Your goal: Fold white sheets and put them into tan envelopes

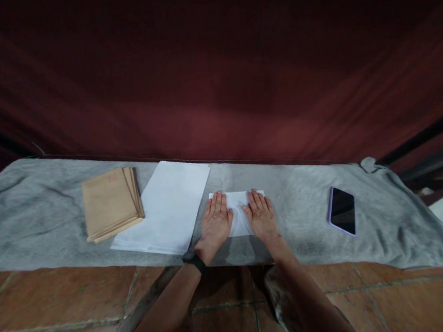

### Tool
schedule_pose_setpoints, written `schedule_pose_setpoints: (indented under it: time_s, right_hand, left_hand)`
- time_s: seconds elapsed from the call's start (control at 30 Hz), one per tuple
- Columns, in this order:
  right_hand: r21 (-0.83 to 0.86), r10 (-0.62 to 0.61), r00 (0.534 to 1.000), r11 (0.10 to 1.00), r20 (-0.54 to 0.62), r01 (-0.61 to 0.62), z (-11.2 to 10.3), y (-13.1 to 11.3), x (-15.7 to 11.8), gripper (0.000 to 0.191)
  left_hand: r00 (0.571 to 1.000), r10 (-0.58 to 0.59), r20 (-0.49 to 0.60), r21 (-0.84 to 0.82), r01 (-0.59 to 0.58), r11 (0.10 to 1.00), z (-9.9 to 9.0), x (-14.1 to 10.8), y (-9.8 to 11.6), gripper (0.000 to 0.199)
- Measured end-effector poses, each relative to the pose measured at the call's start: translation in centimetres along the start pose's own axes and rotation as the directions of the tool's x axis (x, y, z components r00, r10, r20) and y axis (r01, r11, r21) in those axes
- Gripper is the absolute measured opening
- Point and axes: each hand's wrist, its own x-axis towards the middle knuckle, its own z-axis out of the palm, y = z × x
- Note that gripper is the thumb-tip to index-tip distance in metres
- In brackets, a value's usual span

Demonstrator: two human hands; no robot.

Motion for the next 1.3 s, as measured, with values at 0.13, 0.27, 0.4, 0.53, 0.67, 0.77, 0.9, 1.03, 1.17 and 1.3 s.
schedule_pose_setpoints:
  time_s: [0.13, 0.27, 0.4, 0.53, 0.67, 0.77, 0.9, 1.03, 1.17, 1.3]
  right_hand:
    - [-0.023, 0.007, 1.0, 1.0, -0.017, -0.008, 0.1, 0.8, -0.5, 0.058]
    - [-0.032, 0.017, 0.999, 0.999, -0.029, -0.018, 0.0, 1.7, -0.9, 0.06]
    - [-0.019, 0.043, 0.999, 0.999, -0.01, -0.043, -0.3, 2.5, -1.3, 0.063]
    - [-0.019, 0.067, 0.998, 0.998, -0.004, -0.067, -0.5, 3.1, -1.7, 0.064]
    - [-0.036, 0.08, 0.997, 0.996, -0.007, -0.08, -0.7, 3.6, -2.2, 0.066]
    - [-0.052, 0.092, 0.996, 0.994, -0.019, -0.093, -0.9, 3.7, -2.4, 0.068]
    - [-0.065, 0.109, 0.993, 0.992, -0.047, -0.112, -1.5, 3.1, -2.3, 0.067]
    - [-0.011, 0.052, 0.998, 0.999, -0.022, -0.052, -2.2, 1.3, -1.7, 0.063]
    - [0.122, -0.035, 0.997, 0.992, 0.075, 0.026, -2.3, -1.0, -1.3, 0.06]
    - [0.206, -0.074, 0.985, 0.978, 0.157, 0.041, -1.9, -2.4, -0.9, 0.058]
  left_hand:
    - [1.0, -0.015, -0.016, 0.014, 0.015, 1.0, -0.1, -0.4, -0.6, 0.061]
    - [0.999, -0.024, -0.031, 0.011, 0.024, 1.0, -0.2, -0.6, -1.1, 0.063]
    - [0.997, -0.043, -0.057, 0.008, 0.044, 0.999, 0.0, -0.7, -1.5, 0.063]
    - [0.996, -0.058, -0.071, -0.009, 0.058, 0.998, 0.3, -0.9, -1.9, 0.063]
    - [0.995, -0.051, -0.088, -0.021, 0.049, 0.999, 0.4, -1.1, -2.1, 0.063]
    - [0.994, -0.066, -0.082, -0.014, 0.065, 0.998, 0.1, -1.2, -2.0, 0.064]
    - [0.994, -0.048, -0.099, -0.009, 0.047, 0.999, -0.5, -1.5, -1.0, 0.062]
    - [0.993, 0.063, -0.1, -0.045, -0.067, 0.997, -0.5, -1.8, 1.0, 0.059]
    - [0.985, 0.156, -0.068, -0.081, -0.161, 0.984, 0.3, -1.7, 2.8, 0.059]
    - [0.984, 0.179, -0.01, -0.064, -0.179, 0.982, 0.8, -1.3, 3.7, 0.063]
